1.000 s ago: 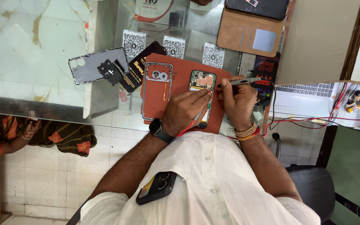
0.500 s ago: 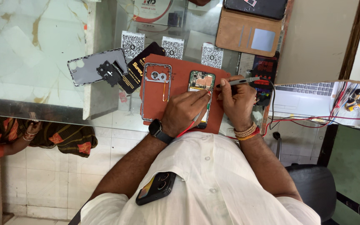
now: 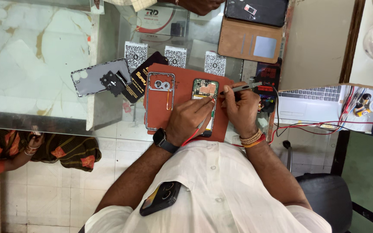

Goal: The person works at a glass counter on a disassembled smartphone lying on a red mat. They hold the phone frame aside, then use multimeter test probes to touch points on the exposed motherboard, repositioning the probes on different components while checking the connected meter.

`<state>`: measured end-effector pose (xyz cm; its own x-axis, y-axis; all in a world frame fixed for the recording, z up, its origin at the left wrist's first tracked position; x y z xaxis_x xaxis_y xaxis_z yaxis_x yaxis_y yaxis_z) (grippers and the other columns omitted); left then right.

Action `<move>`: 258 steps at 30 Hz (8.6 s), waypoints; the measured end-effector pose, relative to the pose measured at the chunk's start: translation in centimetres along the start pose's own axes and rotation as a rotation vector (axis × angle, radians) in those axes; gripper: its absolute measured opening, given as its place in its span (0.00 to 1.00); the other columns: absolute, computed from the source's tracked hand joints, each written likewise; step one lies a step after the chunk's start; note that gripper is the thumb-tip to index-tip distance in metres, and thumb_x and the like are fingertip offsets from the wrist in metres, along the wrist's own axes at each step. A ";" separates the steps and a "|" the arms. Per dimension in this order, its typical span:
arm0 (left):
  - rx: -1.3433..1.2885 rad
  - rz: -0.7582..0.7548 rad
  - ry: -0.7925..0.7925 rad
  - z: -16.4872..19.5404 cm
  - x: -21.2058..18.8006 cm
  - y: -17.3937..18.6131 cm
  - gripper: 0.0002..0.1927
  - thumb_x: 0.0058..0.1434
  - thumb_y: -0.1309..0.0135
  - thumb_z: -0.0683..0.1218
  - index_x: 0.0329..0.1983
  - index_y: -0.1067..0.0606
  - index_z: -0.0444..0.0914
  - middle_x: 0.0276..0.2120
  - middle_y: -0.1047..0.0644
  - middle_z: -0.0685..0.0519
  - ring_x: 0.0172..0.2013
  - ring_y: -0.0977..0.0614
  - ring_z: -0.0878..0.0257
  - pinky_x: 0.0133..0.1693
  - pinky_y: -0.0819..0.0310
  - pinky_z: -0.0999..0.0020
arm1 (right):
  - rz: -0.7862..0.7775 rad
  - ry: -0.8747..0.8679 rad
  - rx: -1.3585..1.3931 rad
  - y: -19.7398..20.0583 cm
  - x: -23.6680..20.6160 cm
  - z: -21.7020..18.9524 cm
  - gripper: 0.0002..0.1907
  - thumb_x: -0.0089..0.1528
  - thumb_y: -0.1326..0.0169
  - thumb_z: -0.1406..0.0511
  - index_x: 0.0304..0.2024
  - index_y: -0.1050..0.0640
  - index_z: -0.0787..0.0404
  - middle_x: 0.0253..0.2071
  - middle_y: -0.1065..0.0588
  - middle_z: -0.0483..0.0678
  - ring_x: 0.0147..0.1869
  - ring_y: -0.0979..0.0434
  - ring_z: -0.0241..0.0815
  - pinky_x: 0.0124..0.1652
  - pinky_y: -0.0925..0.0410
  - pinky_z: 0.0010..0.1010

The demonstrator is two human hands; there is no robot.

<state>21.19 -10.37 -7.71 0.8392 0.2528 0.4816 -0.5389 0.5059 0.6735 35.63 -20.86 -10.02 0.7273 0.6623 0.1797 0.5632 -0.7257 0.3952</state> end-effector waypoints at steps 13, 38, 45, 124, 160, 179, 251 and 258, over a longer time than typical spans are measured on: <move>-0.013 -0.011 0.008 0.1 0.1 0.0 0.13 0.61 0.39 0.37 0.49 0.21 0.30 0.48 0.18 0.43 0.43 0.15 0.53 0.45 0.19 0.62 | -0.017 -0.076 0.062 -0.1 0.0 0.6 0.14 0.71 0.44 0.64 0.36 0.22 0.70 0.27 0.19 0.49 0.26 0.21 0.30 0.25 0.29 0.22; -0.005 -0.079 0.023 2.5 1.8 0.2 0.14 0.56 0.40 0.37 0.47 0.20 0.31 0.47 0.17 0.43 0.45 0.14 0.51 0.46 0.21 0.59 | 0.144 0.120 -0.040 2.0 -1.0 -0.5 0.15 0.65 0.39 0.62 0.28 0.22 0.67 0.27 0.23 0.57 0.29 0.20 0.53 0.30 0.30 0.38; -0.028 -0.075 0.040 2.6 1.6 0.3 0.14 0.56 0.41 0.36 0.47 0.20 0.31 0.46 0.17 0.43 0.45 0.14 0.51 0.46 0.20 0.60 | 0.163 0.166 -0.077 1.7 -1.1 -0.2 0.19 0.65 0.38 0.62 0.22 0.26 0.66 0.28 0.22 0.57 0.29 0.21 0.54 0.29 0.30 0.38; -0.033 -0.018 -0.007 2.4 1.8 0.4 0.13 0.57 0.41 0.36 0.46 0.20 0.29 0.46 0.18 0.41 0.46 0.15 0.49 0.47 0.20 0.58 | 0.190 0.189 -0.139 1.6 -0.9 0.5 0.13 0.66 0.39 0.62 0.32 0.20 0.66 0.27 0.24 0.58 0.28 0.22 0.53 0.29 0.32 0.38; -0.013 -0.018 -0.009 -0.7 -0.1 0.4 0.14 0.61 0.39 0.37 0.50 0.21 0.30 0.48 0.18 0.43 0.43 0.15 0.54 0.45 0.18 0.63 | -0.050 -0.052 0.089 -0.2 -0.3 0.7 0.12 0.70 0.42 0.68 0.34 0.19 0.73 0.38 0.21 0.50 0.31 0.19 0.34 0.29 0.25 0.24; 0.001 -0.028 -0.003 -0.9 -0.3 0.2 0.14 0.60 0.38 0.37 0.50 0.21 0.32 0.49 0.19 0.45 0.42 0.15 0.55 0.43 0.18 0.64 | -0.055 -0.028 0.042 -0.3 -0.2 0.6 0.12 0.70 0.42 0.68 0.34 0.20 0.72 0.36 0.20 0.50 0.30 0.18 0.35 0.27 0.26 0.24; 0.002 -0.029 -0.018 -0.5 -0.1 0.4 0.14 0.60 0.39 0.36 0.50 0.21 0.31 0.50 0.19 0.43 0.43 0.15 0.54 0.43 0.18 0.62 | -0.048 0.013 0.010 -0.1 -0.2 0.7 0.11 0.70 0.42 0.67 0.35 0.20 0.71 0.35 0.20 0.50 0.30 0.18 0.35 0.29 0.27 0.24; 0.013 -0.026 -0.026 -0.5 -0.2 0.3 0.15 0.59 0.39 0.36 0.50 0.21 0.31 0.50 0.19 0.43 0.43 0.15 0.54 0.43 0.18 0.63 | -0.044 0.000 0.009 0.1 -0.2 0.6 0.13 0.69 0.42 0.68 0.31 0.18 0.71 0.36 0.19 0.50 0.29 0.19 0.36 0.27 0.28 0.24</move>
<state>20.93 -9.88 -7.90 0.8507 0.2181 0.4782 -0.5181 0.5008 0.6933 35.74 -21.15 -10.57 0.7019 0.6937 0.1619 0.5982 -0.6974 0.3947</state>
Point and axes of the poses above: each hand's wrist, its own x-axis towards the middle knuckle, its own y-axis out of the back of the hand, z = x × y, the point moved 4 cm from there along x, towards the middle knuckle
